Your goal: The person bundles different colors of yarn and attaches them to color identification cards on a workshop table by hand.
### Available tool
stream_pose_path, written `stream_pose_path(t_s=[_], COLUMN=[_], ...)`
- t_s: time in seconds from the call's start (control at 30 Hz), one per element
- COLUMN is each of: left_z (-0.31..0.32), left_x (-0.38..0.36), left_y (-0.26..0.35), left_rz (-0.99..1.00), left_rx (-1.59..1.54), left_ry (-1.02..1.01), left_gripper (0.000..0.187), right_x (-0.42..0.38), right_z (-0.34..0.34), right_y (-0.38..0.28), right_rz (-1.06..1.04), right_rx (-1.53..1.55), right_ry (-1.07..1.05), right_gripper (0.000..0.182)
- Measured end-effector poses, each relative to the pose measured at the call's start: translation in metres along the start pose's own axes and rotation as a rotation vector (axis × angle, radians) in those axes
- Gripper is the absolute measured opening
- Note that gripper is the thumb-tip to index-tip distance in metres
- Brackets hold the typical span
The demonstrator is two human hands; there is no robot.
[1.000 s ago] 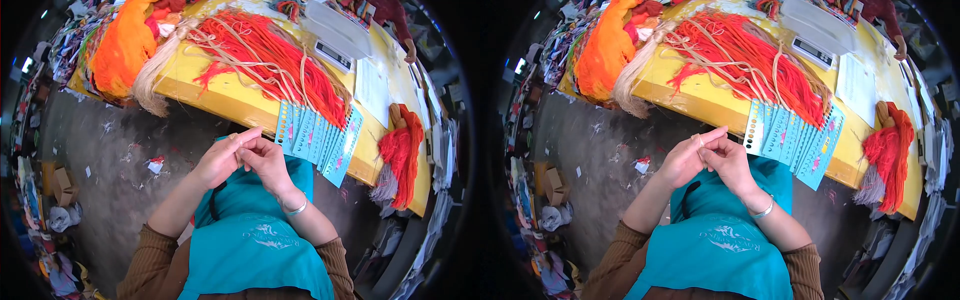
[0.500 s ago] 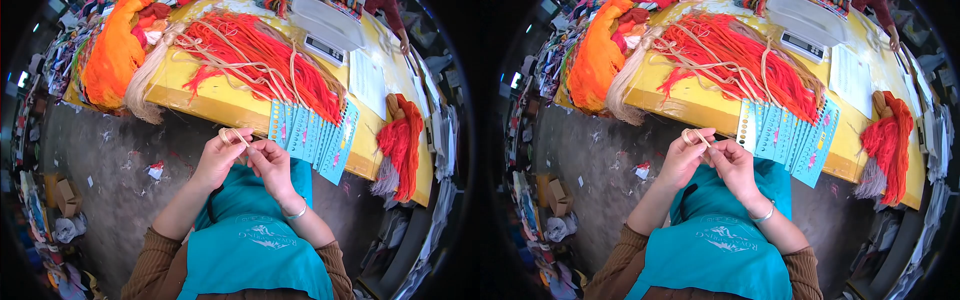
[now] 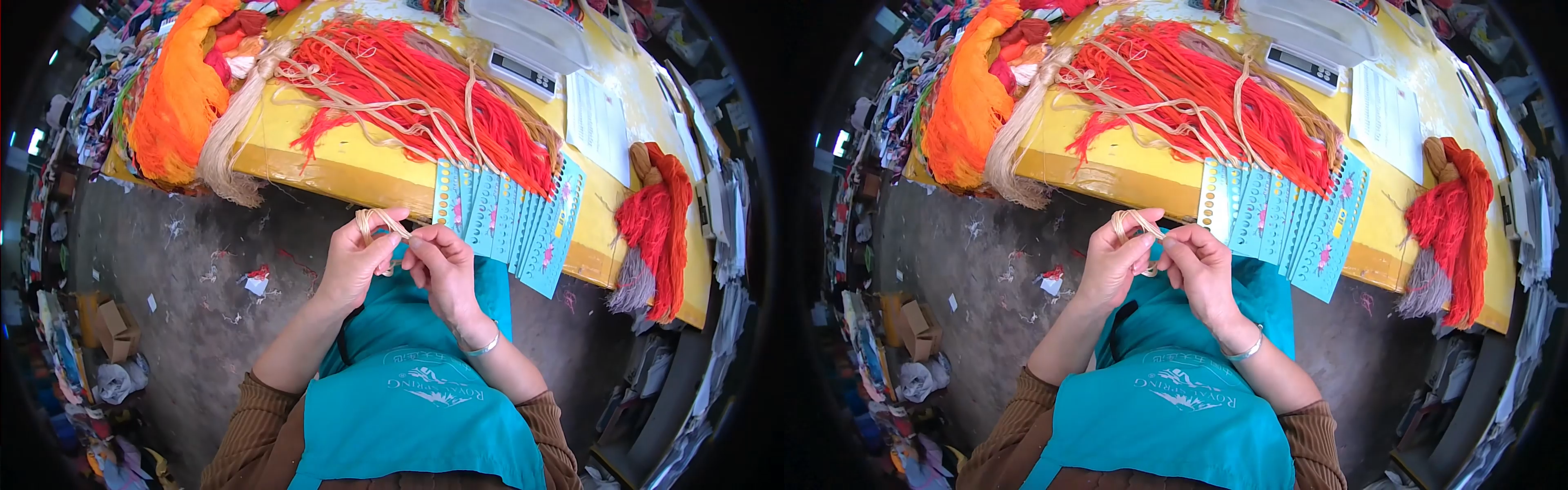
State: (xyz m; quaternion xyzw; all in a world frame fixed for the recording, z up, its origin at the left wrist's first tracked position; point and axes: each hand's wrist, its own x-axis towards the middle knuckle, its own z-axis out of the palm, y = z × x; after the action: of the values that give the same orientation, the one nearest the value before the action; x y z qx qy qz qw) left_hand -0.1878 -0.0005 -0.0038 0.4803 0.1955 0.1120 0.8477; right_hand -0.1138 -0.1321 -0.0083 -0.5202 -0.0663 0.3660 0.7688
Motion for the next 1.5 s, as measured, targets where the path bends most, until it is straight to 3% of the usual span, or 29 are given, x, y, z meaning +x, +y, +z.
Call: stream_pose_path(t_s=[1.23,1.5], left_z=[0.005,0.012], left_x=[0.001,0.000], left_y=[-0.001,-0.004], left_rz=[0.037,0.226], left_rx=[0.093,0.303], left_ry=[0.013,0.060], left_gripper=[0.036,0.030], right_x=[-0.001,0.002], right_z=[-0.006,-0.006], right_y=[-0.003,0.002], right_rz=[-0.035,-0.080], right_rx=[-0.014,-0.140], right_ry=[0.001,-0.014], right_gripper=[0.006,0.007])
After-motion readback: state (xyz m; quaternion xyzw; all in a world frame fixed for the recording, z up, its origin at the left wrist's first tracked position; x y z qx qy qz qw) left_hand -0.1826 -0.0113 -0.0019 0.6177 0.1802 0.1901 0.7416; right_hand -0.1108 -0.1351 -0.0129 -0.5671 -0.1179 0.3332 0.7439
